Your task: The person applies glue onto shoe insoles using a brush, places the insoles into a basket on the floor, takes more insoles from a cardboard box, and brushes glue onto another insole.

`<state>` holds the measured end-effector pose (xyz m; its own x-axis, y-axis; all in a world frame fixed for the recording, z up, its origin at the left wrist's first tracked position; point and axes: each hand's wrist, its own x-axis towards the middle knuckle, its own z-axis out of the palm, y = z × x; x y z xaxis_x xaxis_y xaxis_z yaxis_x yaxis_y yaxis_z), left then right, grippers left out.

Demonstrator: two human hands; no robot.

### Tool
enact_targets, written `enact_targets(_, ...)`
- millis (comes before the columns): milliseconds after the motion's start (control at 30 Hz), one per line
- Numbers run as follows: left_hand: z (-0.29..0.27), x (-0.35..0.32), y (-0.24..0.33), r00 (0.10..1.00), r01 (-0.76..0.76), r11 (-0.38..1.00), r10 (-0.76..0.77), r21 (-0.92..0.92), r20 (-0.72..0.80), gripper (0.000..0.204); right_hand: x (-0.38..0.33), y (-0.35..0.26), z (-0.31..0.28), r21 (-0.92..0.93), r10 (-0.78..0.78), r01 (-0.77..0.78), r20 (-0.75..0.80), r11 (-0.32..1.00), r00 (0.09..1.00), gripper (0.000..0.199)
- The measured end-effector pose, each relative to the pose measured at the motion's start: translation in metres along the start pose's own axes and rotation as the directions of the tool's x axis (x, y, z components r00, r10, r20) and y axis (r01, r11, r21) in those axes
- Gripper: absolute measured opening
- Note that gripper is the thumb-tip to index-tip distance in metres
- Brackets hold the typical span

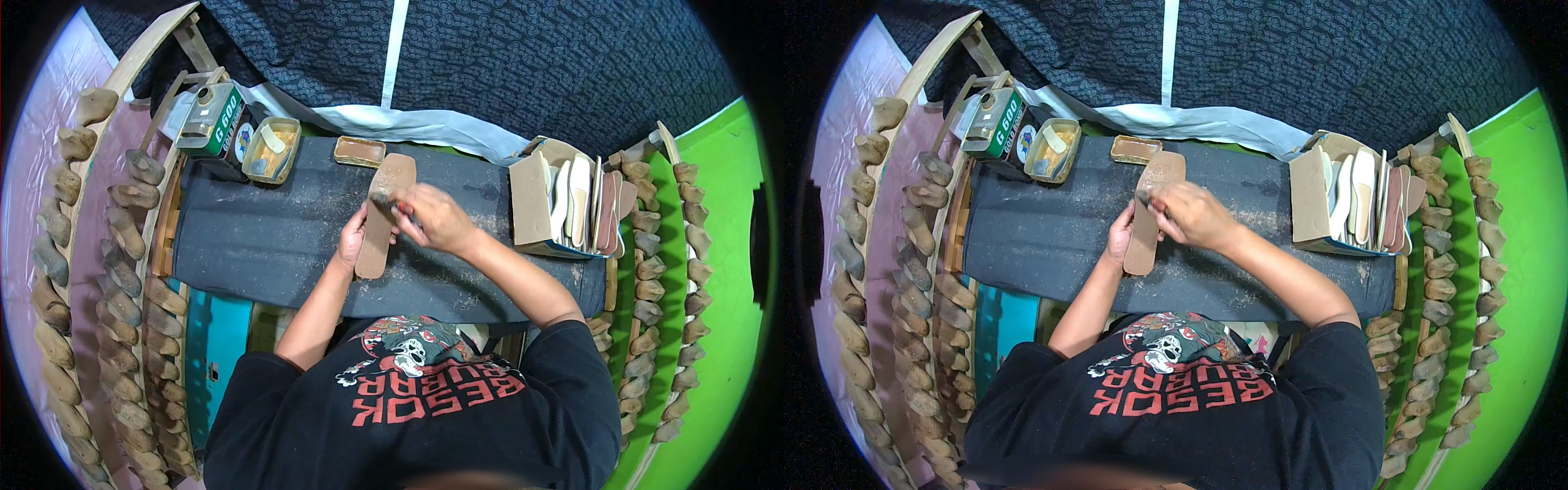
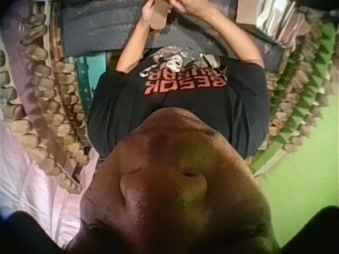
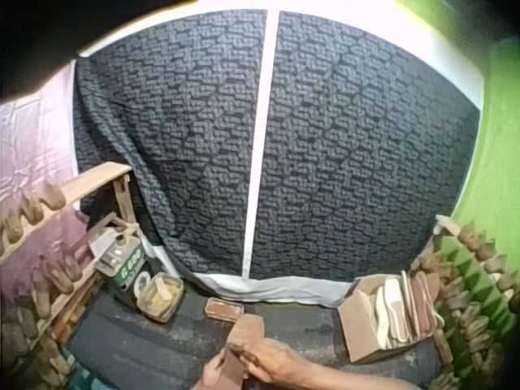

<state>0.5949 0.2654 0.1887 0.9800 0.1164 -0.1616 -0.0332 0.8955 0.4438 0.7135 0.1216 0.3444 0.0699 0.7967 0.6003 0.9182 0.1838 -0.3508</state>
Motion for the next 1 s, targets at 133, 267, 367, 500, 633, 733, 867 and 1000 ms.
enact_targets(133, -0.004, -0.005, 0.008, 0.991, 0.038, 0.999, -0.034, -0.028, 0.127, 0.054, -0.004, 0.001, 0.000, 0.112, 0.029, -0.028, -0.010, 0.993, 1.000, 0.020)
enact_targets(267, 0.001, -0.006, 0.002, 0.996, 0.024, 0.998, -0.029, 0.064, 0.081, 0.057, 0.018, 0.032, -0.013, -0.029, 0.057, -0.061, -0.132, 0.998, 0.990, 0.017)
enact_targets(367, 0.004, -0.004, -0.004, 0.994, -0.017, 0.998, 0.010, 0.068, 0.104, 0.059, 0.020, 0.041, -0.019, -0.064, 0.174, -0.180, -0.092, 0.982, 0.980, 0.017)
enact_targets(500, 0.001, -0.007, -0.001, 0.998, 0.033, 0.995, -0.038, 0.095, 0.056, 0.060, 0.003, 0.012, -0.007, -0.005, -0.048, 0.048, -0.046, 0.999, 0.998, 0.019)
enact_targets(633, 0.005, -0.006, 0.004, 0.998, -0.055, 0.998, 0.055, 0.023, -0.003, 0.061, -0.004, -0.006, -0.007, 0.090, 0.031, -0.033, 0.021, 0.995, 0.999, 0.019)
enact_targets(733, 0.011, -0.008, 0.005, 0.999, -0.043, 0.993, 0.041, 0.108, 0.019, 0.060, 0.003, 0.023, -0.016, 0.053, 0.113, -0.107, -0.115, 0.993, 0.987, 0.015)
enact_targets(867, 0.015, -0.006, -0.002, 0.996, -0.055, 0.990, 0.045, 0.132, 0.071, 0.060, 0.013, 0.056, -0.034, 0.038, 0.302, -0.300, -0.160, 0.953, 0.940, 0.014)
enact_targets(1000, 0.014, -0.012, 0.000, 0.998, -0.049, 0.995, 0.046, 0.085, 0.037, 0.056, 0.011, 0.040, -0.031, -0.008, 0.194, -0.196, -0.085, 0.981, 0.977, 0.014)
